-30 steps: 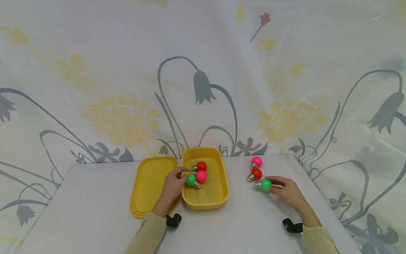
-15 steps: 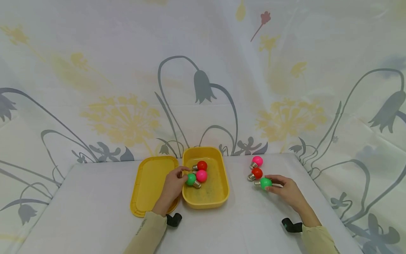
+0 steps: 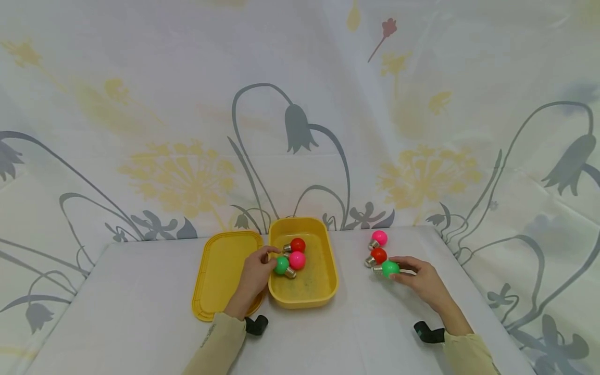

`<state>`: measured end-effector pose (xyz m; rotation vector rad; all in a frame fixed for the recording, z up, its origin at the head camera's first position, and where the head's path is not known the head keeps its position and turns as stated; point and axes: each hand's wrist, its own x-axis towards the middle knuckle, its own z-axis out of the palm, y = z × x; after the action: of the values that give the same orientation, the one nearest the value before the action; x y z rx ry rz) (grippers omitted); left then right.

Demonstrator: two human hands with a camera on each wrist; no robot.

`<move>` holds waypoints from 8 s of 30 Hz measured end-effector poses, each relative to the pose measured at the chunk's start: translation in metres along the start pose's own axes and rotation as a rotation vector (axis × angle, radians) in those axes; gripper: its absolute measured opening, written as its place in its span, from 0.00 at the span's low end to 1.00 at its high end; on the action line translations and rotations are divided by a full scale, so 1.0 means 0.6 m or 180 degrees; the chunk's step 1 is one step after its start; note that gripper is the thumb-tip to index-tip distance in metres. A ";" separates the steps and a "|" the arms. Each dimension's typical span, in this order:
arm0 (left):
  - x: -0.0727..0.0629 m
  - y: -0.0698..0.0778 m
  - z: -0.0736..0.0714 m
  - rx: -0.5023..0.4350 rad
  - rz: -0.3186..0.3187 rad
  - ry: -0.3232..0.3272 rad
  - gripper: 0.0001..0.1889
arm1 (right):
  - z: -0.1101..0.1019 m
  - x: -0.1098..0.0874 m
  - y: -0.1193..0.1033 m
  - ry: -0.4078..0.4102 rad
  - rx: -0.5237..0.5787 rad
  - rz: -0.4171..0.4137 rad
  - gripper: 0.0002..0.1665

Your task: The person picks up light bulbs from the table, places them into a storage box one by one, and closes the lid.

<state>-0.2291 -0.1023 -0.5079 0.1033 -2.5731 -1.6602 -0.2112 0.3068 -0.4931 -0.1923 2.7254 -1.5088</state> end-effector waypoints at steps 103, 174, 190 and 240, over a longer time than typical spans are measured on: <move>-0.003 -0.003 0.002 -0.0175 -0.0067 -0.0022 0.12 | 0.161 0.075 -0.164 -0.0885 0.0269 -0.0864 0.22; 0.000 0.002 -0.008 -0.0042 -0.0034 -0.0049 0.13 | 0.232 0.170 -0.178 -0.1998 0.0662 -0.0622 0.22; 0.001 -0.001 -0.004 -0.0064 0.0000 -0.0049 0.13 | 0.230 0.170 -0.187 -0.2425 0.0541 -0.0674 0.21; -0.002 0.002 -0.007 0.0014 -0.0040 -0.0073 0.11 | 0.246 0.170 -0.186 -0.2109 -0.0318 -0.0804 0.20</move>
<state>-0.2277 -0.1056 -0.5049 0.1018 -2.5982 -1.6699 -0.2900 0.1120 -0.4728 -0.8884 2.2846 -1.0768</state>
